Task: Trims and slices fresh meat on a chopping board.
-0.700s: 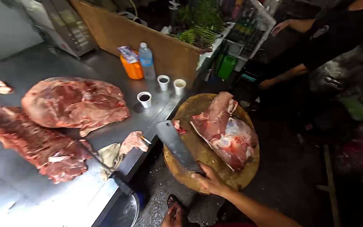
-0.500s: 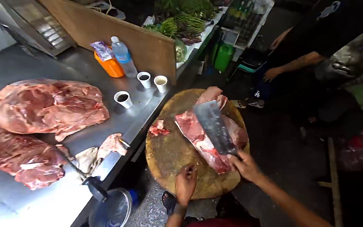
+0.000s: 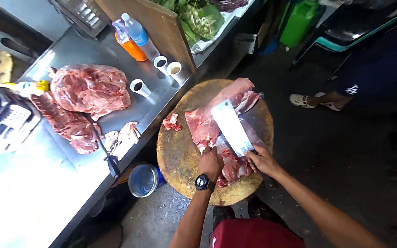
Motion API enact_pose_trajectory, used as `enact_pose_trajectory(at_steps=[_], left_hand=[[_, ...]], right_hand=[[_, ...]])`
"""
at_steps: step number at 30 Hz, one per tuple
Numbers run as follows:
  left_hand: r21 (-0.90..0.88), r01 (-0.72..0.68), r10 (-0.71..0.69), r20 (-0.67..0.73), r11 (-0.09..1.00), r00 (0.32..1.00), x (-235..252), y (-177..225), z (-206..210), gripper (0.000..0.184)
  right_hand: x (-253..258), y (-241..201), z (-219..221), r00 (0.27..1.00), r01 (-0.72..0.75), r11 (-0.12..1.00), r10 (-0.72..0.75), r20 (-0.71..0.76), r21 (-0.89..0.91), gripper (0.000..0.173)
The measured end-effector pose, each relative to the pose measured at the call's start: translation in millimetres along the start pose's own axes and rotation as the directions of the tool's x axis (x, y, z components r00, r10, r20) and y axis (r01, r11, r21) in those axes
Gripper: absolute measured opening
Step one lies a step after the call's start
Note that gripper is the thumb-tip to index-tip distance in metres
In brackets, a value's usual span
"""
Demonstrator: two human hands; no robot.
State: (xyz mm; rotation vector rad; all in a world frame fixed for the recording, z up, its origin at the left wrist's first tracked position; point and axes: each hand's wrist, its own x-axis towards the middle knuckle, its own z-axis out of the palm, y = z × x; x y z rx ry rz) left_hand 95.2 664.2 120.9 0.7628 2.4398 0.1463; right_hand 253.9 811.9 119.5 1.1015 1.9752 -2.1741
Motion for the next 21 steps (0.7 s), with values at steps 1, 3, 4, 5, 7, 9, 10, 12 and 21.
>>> enact_pose_trajectory(at_steps=[1, 3, 4, 5, 7, 9, 10, 12, 21], left_hand=[[0.023, 0.015, -0.015, 0.003, 1.000, 1.000, -1, 0, 1, 0.035], [0.066, 0.051, -0.052, 0.011, 0.997, 0.999, 1, 3, 0, 0.033], [0.086, 0.068, -0.070, 0.027, 0.994, 0.997, 4, 5, -4, 0.032], [0.094, 0.078, -0.083, 0.052, 0.993, 0.995, 7, 7, -8, 0.031], [0.102, 0.078, -0.087, 0.083, 0.992, 0.993, 9, 10, -18, 0.030], [0.091, 0.040, -0.046, 0.069, 0.995, 0.997, 9, 7, -21, 0.028], [0.079, 0.015, -0.018, 0.044, 0.997, 0.999, 8, 3, -20, 0.026], [0.061, -0.037, 0.038, -0.009, 0.997, 0.999, 6, -4, -17, 0.023], [0.068, -0.216, 0.223, -0.130, 0.974, 0.966, -3, -21, -7, 0.019]], right_hand=[[7, -1, 3, 1.000, 0.002, 1.000, -0.001, 0.024, -0.009, 0.020], [20, -3, 8, 0.997, -0.008, 1.000, 0.010, 0.072, -0.021, 0.020], [26, -4, 11, 0.995, -0.029, 0.999, 0.032, 0.095, -0.029, 0.020], [31, -5, 13, 0.992, -0.056, 0.997, 0.061, 0.115, -0.044, 0.021], [39, -8, 16, 0.984, -0.099, 0.991, 0.110, 0.141, -0.088, 0.024], [47, -9, 19, 0.979, -0.111, 0.985, 0.131, 0.156, -0.131, 0.026], [50, -7, 21, 0.978, -0.105, 0.983, 0.129, 0.161, -0.151, 0.026], [53, -4, 25, 0.978, -0.090, 0.978, 0.123, 0.170, -0.190, 0.026], [-35, 53, -8, 0.903, -0.169, 0.926, 0.283, 0.325, -0.337, 0.038]])
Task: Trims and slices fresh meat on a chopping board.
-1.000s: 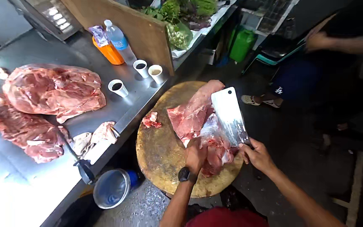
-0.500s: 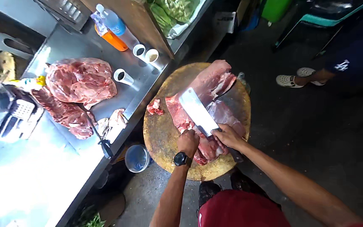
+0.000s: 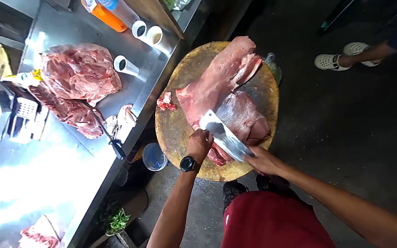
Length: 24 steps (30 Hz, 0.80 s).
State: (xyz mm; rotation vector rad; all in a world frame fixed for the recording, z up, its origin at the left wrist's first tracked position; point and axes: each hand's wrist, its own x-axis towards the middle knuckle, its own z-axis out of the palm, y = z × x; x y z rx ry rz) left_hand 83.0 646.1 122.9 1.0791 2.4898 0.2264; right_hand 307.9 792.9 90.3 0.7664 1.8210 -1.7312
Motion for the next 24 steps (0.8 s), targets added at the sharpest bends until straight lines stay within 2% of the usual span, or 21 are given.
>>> enact_pose_trajectory(at_steps=[2, 4, 5, 7, 10, 13, 16, 18, 19, 21, 24], left_hand=[[-0.089, 0.020, -0.030, -0.112, 0.996, 0.993, -8, -11, 3, 0.017], [-0.250, 0.098, -0.158, -0.231, 0.963, 0.960, -15, -22, 5, 0.013], [-0.343, 0.152, -0.245, -0.247, 0.927, 0.938, -18, -27, 6, 0.013], [-0.483, 0.235, -0.376, -0.217, 0.843, 0.901, -27, -33, 10, 0.013], [-0.575, 0.227, -0.412, -0.214, 0.786, 0.886, -29, -33, 16, 0.012], [-0.598, 0.209, -0.409, -0.220, 0.774, 0.885, -29, -25, 17, 0.011], [-0.621, 0.208, -0.427, -0.227, 0.756, 0.875, -28, -22, 18, 0.011], [-0.654, 0.206, -0.464, -0.248, 0.728, 0.850, -32, -25, 22, 0.010], [-0.694, 0.200, -0.496, -0.255, 0.692, 0.830, -35, -30, 24, 0.009], [-0.816, 0.149, -0.580, -0.257, 0.559, 0.773, -44, -46, 26, 0.011], [-0.923, 0.069, -0.655, -0.215, 0.378, 0.724, -53, -67, 28, 0.013]], right_hand=[[-32, 34, 0, 0.994, -0.036, 0.998, 0.041, 0.104, -0.046, 0.037], [-50, 55, -7, 0.990, -0.041, 0.998, 0.045, 0.130, -0.037, 0.034], [-53, 57, -8, 0.992, -0.042, 0.999, 0.041, 0.116, 0.013, 0.032], [-48, 38, -6, 0.996, -0.041, 0.988, 0.029, 0.079, 0.151, 0.029], [-6, -15, 1, 0.999, 0.036, 0.958, -0.041, 0.011, 0.285, 0.028], [44, -51, 15, 0.996, 0.082, 0.961, -0.072, -0.049, 0.263, 0.028], [58, -55, 31, 0.997, 0.071, 0.979, -0.062, -0.056, 0.190, 0.036], [33, -34, 37, 1.000, 0.014, 0.989, -0.015, 0.009, 0.149, 0.034], [11, -19, 34, 0.996, -0.036, 0.992, 0.025, 0.090, 0.119, 0.035], [-36, 8, 15, 0.963, -0.123, 0.992, 0.117, 0.242, 0.011, 0.034], [-88, 36, -11, 0.938, -0.179, 0.982, 0.186, 0.293, -0.052, 0.027]])
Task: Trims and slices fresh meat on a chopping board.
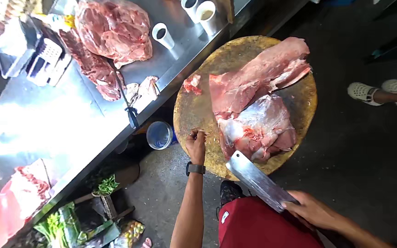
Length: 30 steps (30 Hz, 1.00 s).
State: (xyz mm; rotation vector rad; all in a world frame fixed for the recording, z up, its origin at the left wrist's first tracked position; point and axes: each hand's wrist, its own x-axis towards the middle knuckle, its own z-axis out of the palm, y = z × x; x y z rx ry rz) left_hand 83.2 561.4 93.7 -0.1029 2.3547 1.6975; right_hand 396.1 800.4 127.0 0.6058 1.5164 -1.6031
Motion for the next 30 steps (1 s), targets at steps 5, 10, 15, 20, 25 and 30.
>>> enact_pose_trajectory(at_steps=[5, 10, 15, 20, 25, 30], left_hand=[[0.132, 0.196, -0.217, 0.168, 0.972, 0.962, 10, 3, 22, 0.059], [0.492, 0.168, -0.295, 0.192, 0.854, 0.936, 23, 8, 57, 0.050], [0.693, 0.106, -0.343, 0.213, 0.713, 0.915, 26, 16, 54, 0.023], [0.676, 0.134, -0.329, 0.169, 0.725, 0.929, 30, 24, 46, 0.025], [0.638, 0.131, -0.274, 0.132, 0.759, 0.953, 26, 25, 46, 0.022], [0.621, 0.081, -0.209, 0.136, 0.780, 0.968, 10, 28, 39, 0.021]], right_hand=[[-2, -26, -21, 0.967, 0.142, 0.985, -0.117, -0.227, 0.095, 0.020], [53, -120, -50, 0.904, 0.239, 0.968, -0.252, -0.345, -0.082, 0.024], [121, -193, -65, 0.916, 0.163, 0.944, -0.253, -0.311, -0.287, 0.028], [167, -232, -57, 0.942, 0.072, 0.956, -0.159, -0.297, -0.284, 0.027], [169, -227, -48, 0.956, 0.033, 0.973, -0.097, -0.278, -0.227, 0.028], [122, -177, -40, 0.982, 0.009, 0.991, -0.033, -0.184, -0.132, 0.025]])
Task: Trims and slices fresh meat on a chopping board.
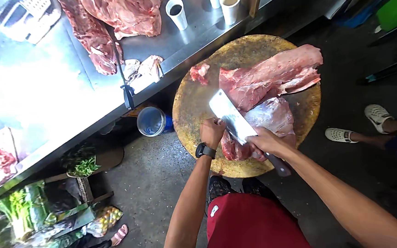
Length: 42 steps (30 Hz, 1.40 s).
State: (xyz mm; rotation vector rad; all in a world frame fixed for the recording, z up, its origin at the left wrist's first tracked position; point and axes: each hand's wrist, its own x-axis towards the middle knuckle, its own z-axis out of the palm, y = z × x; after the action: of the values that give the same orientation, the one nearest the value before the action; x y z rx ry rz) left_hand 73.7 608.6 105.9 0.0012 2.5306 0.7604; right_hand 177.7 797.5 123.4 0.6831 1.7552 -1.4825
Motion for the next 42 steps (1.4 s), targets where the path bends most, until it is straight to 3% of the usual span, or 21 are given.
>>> enact_pose_trajectory(at_steps=[3, 6, 8, 13, 15, 18, 22, 25, 27, 31, 37, 42], left_hand=[[-0.078, 0.003, -0.003, -0.001, 0.997, 1.000, -16, -3, -9, 0.018], [-0.318, -0.066, 0.051, -0.057, 0.946, 0.997, -51, -22, -19, 0.015], [-0.496, -0.121, 0.075, -0.110, 0.860, 0.991, -70, -35, -21, 0.013], [-0.783, -0.205, 0.082, -0.194, 0.587, 0.978, -89, -46, -13, 0.011], [-0.861, -0.184, 0.042, -0.186, 0.475, 0.982, -95, -47, -10, 0.012], [-0.890, -0.192, -0.037, -0.227, 0.414, 0.973, -102, -55, -1, 0.020], [-0.852, -0.193, -0.148, -0.298, 0.487, 0.943, -111, -87, 23, 0.033], [-0.808, -0.011, -0.195, -0.155, 0.590, 0.969, -118, -100, 49, 0.035], [-0.756, 0.036, -0.153, -0.085, 0.654, 0.985, -113, -103, 68, 0.031], [-0.693, 0.052, -0.079, -0.008, 0.719, 0.997, -102, -105, 93, 0.038], [-0.576, 0.145, -0.133, 0.063, 0.804, 0.989, -94, -108, 92, 0.017], [-0.572, 0.084, -0.084, 0.026, 0.816, 0.996, -98, -114, 88, 0.015]], right_hand=[[-51, 52, -6, 0.988, -0.051, 0.998, 0.054, 0.142, -0.025, 0.024], [-95, 87, -24, 0.949, -0.125, 0.992, 0.125, 0.289, -0.016, 0.019], [-103, 90, -26, 0.951, -0.142, 0.990, 0.138, 0.278, -0.003, 0.016], [-47, 57, 6, 0.994, 0.043, 0.999, -0.045, 0.096, 0.022, 0.024], [-21, 49, 22, 0.996, 0.060, 0.997, -0.057, 0.065, -0.045, 0.029], [-16, 69, 33, 0.994, 0.081, 0.972, -0.062, 0.095, -0.221, 0.032], [-67, 116, 25, 0.995, 0.025, 0.967, 0.000, 0.098, -0.252, 0.030], [-89, 129, 23, 0.997, 0.061, 0.995, -0.065, -0.047, -0.082, 0.023], [-85, 121, 26, 0.980, 0.160, 0.987, -0.158, -0.124, 0.011, 0.019], [-62, 89, 37, 0.953, 0.264, 0.965, -0.259, -0.156, 0.013, 0.017], [-19, 54, 61, 0.963, 0.187, 0.974, -0.208, -0.172, -0.130, 0.020], [0, 40, 83, 0.961, 0.135, 0.965, -0.183, -0.207, -0.226, 0.024]])
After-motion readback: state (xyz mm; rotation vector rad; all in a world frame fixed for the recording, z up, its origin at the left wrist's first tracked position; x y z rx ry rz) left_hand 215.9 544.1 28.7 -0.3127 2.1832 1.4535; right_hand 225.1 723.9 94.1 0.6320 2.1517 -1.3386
